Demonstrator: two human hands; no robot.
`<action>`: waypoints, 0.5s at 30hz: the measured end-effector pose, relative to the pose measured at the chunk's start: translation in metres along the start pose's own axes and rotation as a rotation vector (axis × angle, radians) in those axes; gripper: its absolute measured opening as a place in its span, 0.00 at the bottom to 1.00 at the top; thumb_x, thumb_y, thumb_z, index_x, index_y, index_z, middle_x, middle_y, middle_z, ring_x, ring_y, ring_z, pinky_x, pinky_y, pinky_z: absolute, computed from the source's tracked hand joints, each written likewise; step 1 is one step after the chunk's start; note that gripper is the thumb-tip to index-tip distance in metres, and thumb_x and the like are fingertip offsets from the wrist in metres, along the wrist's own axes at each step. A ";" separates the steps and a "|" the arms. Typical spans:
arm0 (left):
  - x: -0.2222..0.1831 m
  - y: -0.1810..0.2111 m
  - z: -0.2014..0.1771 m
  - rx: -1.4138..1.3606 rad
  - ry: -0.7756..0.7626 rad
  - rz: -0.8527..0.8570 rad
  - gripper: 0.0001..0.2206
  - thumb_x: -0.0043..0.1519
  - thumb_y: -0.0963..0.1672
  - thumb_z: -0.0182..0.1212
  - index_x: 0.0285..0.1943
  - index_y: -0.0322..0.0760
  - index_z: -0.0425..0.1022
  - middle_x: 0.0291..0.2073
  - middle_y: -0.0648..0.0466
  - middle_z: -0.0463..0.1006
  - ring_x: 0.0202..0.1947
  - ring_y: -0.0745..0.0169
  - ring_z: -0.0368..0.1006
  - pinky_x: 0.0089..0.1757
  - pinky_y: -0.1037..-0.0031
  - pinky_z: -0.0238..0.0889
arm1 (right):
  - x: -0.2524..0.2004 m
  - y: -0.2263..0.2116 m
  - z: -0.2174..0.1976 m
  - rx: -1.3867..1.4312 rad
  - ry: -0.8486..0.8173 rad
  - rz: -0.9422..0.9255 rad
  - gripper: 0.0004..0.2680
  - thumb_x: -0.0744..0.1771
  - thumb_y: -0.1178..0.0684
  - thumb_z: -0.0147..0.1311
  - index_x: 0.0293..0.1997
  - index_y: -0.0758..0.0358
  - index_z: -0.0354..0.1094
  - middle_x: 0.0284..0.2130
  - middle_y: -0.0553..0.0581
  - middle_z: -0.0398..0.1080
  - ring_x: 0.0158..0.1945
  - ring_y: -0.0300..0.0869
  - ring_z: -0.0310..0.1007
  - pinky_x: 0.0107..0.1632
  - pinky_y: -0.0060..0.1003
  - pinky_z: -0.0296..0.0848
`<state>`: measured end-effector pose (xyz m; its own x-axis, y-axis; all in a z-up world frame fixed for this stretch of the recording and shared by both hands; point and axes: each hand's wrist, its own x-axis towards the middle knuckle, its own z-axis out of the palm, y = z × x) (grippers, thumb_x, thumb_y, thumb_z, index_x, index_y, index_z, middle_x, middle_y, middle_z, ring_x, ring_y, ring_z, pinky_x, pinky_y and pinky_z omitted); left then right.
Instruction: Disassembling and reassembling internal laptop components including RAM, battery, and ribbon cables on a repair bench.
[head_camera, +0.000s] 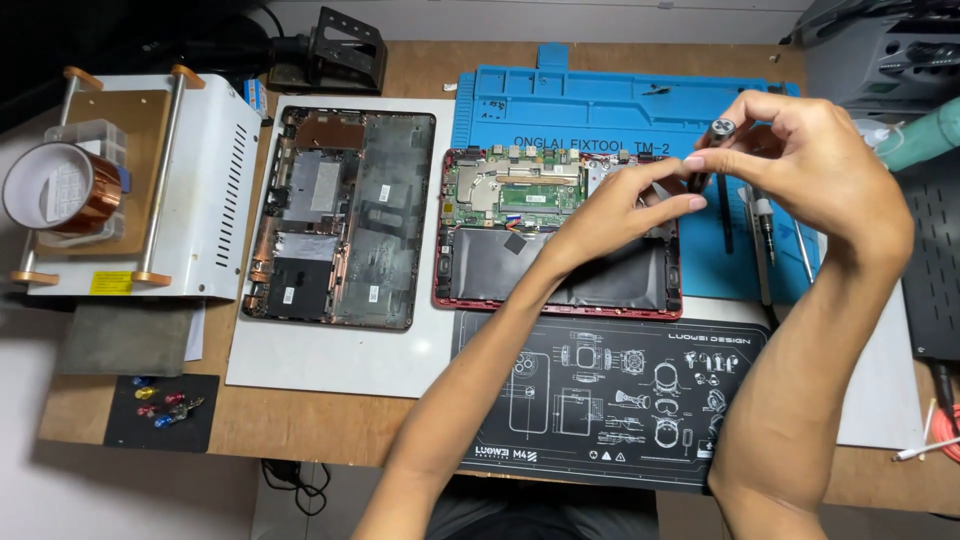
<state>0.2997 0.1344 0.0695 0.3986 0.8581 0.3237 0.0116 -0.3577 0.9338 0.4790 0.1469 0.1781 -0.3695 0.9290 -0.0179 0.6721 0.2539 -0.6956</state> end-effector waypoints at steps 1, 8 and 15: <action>-0.003 0.002 -0.004 0.003 -0.002 -0.002 0.16 0.65 0.51 0.57 0.55 0.39 0.76 0.40 0.59 0.80 0.35 0.73 0.70 0.41 0.78 0.63 | 0.000 -0.003 0.003 0.004 0.001 0.000 0.08 0.70 0.55 0.64 0.35 0.62 0.67 0.29 0.52 0.72 0.32 0.34 0.64 0.35 0.31 0.63; -0.005 -0.005 -0.031 -0.145 -0.001 -0.059 0.14 0.66 0.46 0.60 0.59 0.40 0.77 0.45 0.61 0.82 0.22 0.77 0.60 0.27 0.83 0.60 | 0.014 -0.017 0.020 0.087 0.037 -0.161 0.06 0.69 0.58 0.63 0.43 0.65 0.68 0.40 0.53 0.75 0.40 0.35 0.72 0.45 0.29 0.71; -0.006 -0.002 -0.045 -0.023 0.095 -0.095 0.08 0.61 0.45 0.60 0.28 0.44 0.72 0.18 0.64 0.64 0.21 0.76 0.61 0.26 0.79 0.61 | 0.022 -0.023 0.044 -0.042 0.012 -0.079 0.06 0.68 0.52 0.63 0.42 0.62 0.74 0.48 0.50 0.78 0.31 0.36 0.66 0.36 0.33 0.65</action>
<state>0.2561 0.1464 0.0722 0.3080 0.9191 0.2458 0.0234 -0.2657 0.9638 0.4269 0.1499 0.1623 -0.4151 0.9087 0.0449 0.6674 0.3377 -0.6637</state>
